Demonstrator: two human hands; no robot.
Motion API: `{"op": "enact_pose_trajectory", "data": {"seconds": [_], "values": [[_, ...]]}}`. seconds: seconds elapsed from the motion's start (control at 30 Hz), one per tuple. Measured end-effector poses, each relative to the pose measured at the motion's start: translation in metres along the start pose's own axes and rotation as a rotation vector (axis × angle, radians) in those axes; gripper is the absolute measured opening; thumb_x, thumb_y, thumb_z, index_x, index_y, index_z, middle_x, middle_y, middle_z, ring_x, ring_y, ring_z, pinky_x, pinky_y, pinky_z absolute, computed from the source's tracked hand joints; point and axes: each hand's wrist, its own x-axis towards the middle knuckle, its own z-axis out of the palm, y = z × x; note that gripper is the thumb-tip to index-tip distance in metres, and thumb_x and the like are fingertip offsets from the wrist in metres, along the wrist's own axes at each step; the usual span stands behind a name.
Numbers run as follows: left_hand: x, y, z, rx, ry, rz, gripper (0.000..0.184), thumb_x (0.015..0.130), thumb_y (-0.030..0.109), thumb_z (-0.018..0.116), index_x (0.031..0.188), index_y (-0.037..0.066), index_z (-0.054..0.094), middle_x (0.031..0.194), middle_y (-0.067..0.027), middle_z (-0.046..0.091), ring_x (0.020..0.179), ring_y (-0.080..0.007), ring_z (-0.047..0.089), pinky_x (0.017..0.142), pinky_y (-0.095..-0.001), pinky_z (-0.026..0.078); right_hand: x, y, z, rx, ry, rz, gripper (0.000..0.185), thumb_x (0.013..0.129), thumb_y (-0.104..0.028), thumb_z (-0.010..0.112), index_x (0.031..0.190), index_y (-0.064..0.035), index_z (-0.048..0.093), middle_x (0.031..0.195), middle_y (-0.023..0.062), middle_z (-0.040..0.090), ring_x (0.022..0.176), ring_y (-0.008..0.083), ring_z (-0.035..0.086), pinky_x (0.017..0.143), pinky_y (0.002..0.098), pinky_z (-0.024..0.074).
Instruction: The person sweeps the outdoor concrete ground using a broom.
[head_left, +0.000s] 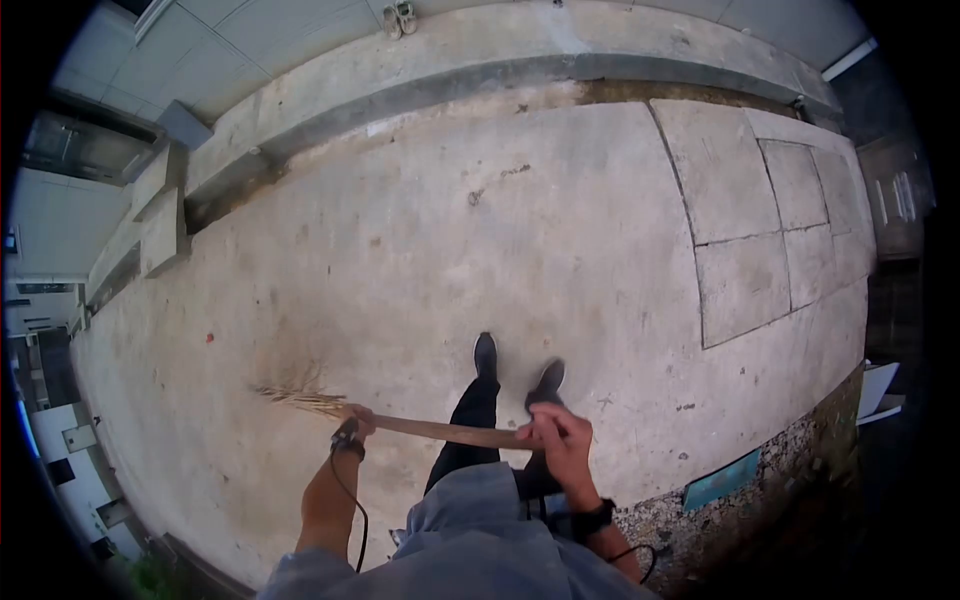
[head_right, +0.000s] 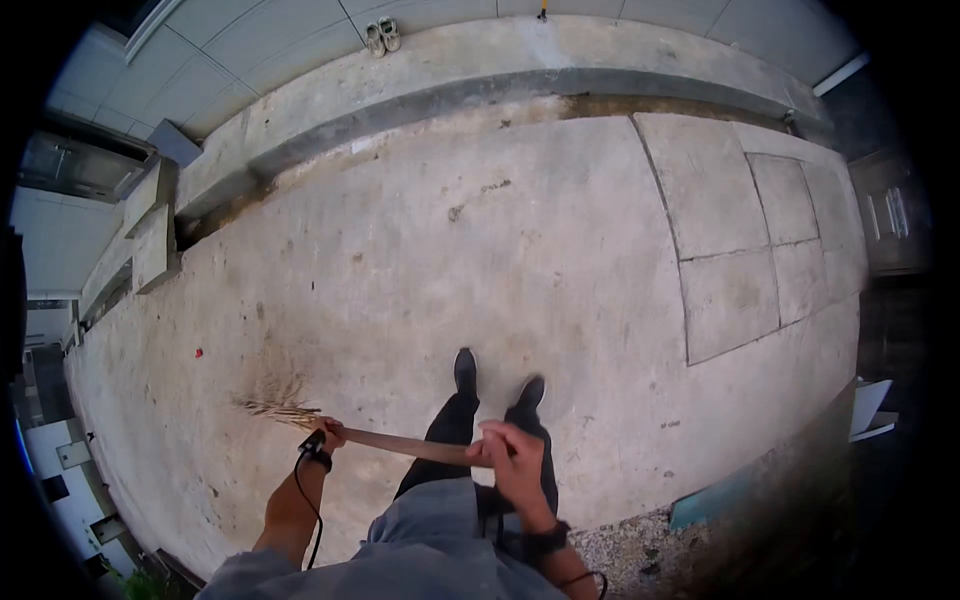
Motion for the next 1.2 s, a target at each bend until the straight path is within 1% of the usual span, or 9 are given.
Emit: {"op": "enact_pose_trajectory", "data": {"seconds": [0.3, 0.47, 0.57, 0.7, 0.77, 0.97, 1.03, 1.17, 1.2], "values": [[-0.152, -0.128, 0.122, -0.181, -0.071, 0.046, 0.018, 0.069, 0.014, 0.043, 0.053, 0.012, 0.037, 0.047, -0.0038, 0.041, 0.046, -0.0166, 0.042, 0.046, -0.0282, 0.038, 0.035, 0.008, -0.189, 0.063, 0.25, -0.044, 0.014, 0.082, -0.009, 0.046, 0.089, 0.0006, 0.053, 0.051, 0.0054, 0.05, 0.046, 0.014, 0.053, 0.047, 0.0242, 0.0427], [-0.17, -0.326, 0.214, 0.089, -0.779, -0.224, 0.008, 0.07, 0.012, 0.048, 0.065, 0.007, 0.05, 0.062, -0.0078, 0.052, 0.06, -0.0193, 0.051, 0.061, -0.0304, 0.044, -0.067, -0.049, -0.354, -0.272, 0.857, -0.336, 0.015, 0.081, -0.012, 0.05, 0.091, -0.0028, 0.055, 0.053, 0.0004, 0.046, 0.046, 0.009, 0.045, 0.043, 0.022, 0.0387], [-0.294, -0.428, 0.283, 0.043, -0.49, -0.372, 0.014, 0.071, 0.011, 0.05, 0.061, 0.007, 0.041, 0.054, -0.0051, 0.042, 0.051, -0.0182, 0.047, 0.05, -0.0327, 0.042, -0.191, -0.086, -0.422, -0.475, 1.203, -0.418, 0.02, 0.079, -0.012, 0.053, 0.097, -0.0033, 0.055, 0.059, -0.0004, 0.045, 0.052, 0.0075, 0.041, 0.048, 0.02, 0.0349], [-0.4, -0.508, 0.311, 0.263, -0.565, -0.628, 0.012, 0.071, 0.007, 0.053, 0.066, 0.007, 0.042, 0.053, -0.0046, 0.041, 0.047, -0.0166, 0.045, 0.046, -0.0336, 0.042, -0.314, -0.134, -0.376, -0.596, 1.719, -0.407, 0.024, 0.08, -0.015, 0.05, 0.099, -0.0024, 0.054, 0.067, 0.0022, 0.049, 0.055, 0.01, 0.042, 0.049, 0.0206, 0.0341], [-0.425, -0.538, 0.32, 0.379, -0.649, -0.662, 0.011, 0.07, 0.005, 0.054, 0.066, 0.006, 0.043, 0.053, -0.0051, 0.042, 0.046, -0.0174, 0.045, 0.045, -0.0345, 0.042, -0.32, -0.166, -0.327, -0.524, 1.718, -0.729, 0.015, 0.078, -0.007, 0.054, 0.081, 0.0067, 0.056, 0.056, 0.009, 0.049, 0.043, 0.014, 0.044, 0.036, 0.0246, 0.037], [-0.412, -0.556, 0.315, 0.48, -0.708, -0.656, 0.01, 0.068, 0.005, 0.055, 0.065, 0.006, 0.045, 0.053, -0.0056, 0.045, 0.047, -0.0186, 0.048, 0.044, -0.0336, 0.043, -0.284, -0.206, -0.273, -0.87, 1.593, -0.792, 0.017, 0.081, -0.012, 0.052, 0.079, 0.0041, 0.058, 0.056, 0.007, 0.049, 0.039, 0.0124, 0.038, 0.035, 0.0226, 0.0367], [-0.358, -0.521, 0.273, 0.415, -0.712, -0.687, 0.01, 0.069, 0.008, 0.055, 0.065, 0.008, 0.046, 0.054, -0.0055, 0.047, 0.048, -0.0183, 0.049, 0.046, -0.0319, 0.044, -0.276, -0.196, -0.29, -0.743, 1.651, -0.376, 0.024, 0.08, -0.015, 0.05, 0.099, -0.0016, 0.054, 0.067, 0.0019, 0.048, 0.056, 0.0091, 0.041, 0.048, 0.0202, 0.0334], [-0.279, -0.409, 0.199, 0.322, -0.602, -0.411, 0.007, 0.068, 0.006, 0.052, 0.066, 0.008, 0.046, 0.061, -0.0072, 0.05, 0.055, -0.0181, 0.052, 0.052, -0.0286, 0.044, -0.196, -0.13, -0.324, -0.549, 1.174, -0.435, 0.015, 0.08, -0.011, 0.052, 0.091, -0.0021, 0.055, 0.056, -0.0019, 0.045, 0.045, 0.005, 0.038, 0.04, 0.0184, 0.0321], [-0.252, -0.392, 0.187, 0.865, -0.75, 0.15, 0.008, 0.069, 0.005, 0.05, 0.063, 0.008, 0.045, 0.06, -0.0071, 0.048, 0.057, -0.0195, 0.051, 0.054, -0.0309, 0.043, -0.175, -0.11, -0.327, -0.488, 1.123, -0.363, 0.013, 0.08, -0.01, 0.052, 0.089, -0.0021, 0.055, 0.055, -0.0018, 0.044, 0.044, 0.0055, 0.04, 0.04, 0.0185, 0.0336]]}}
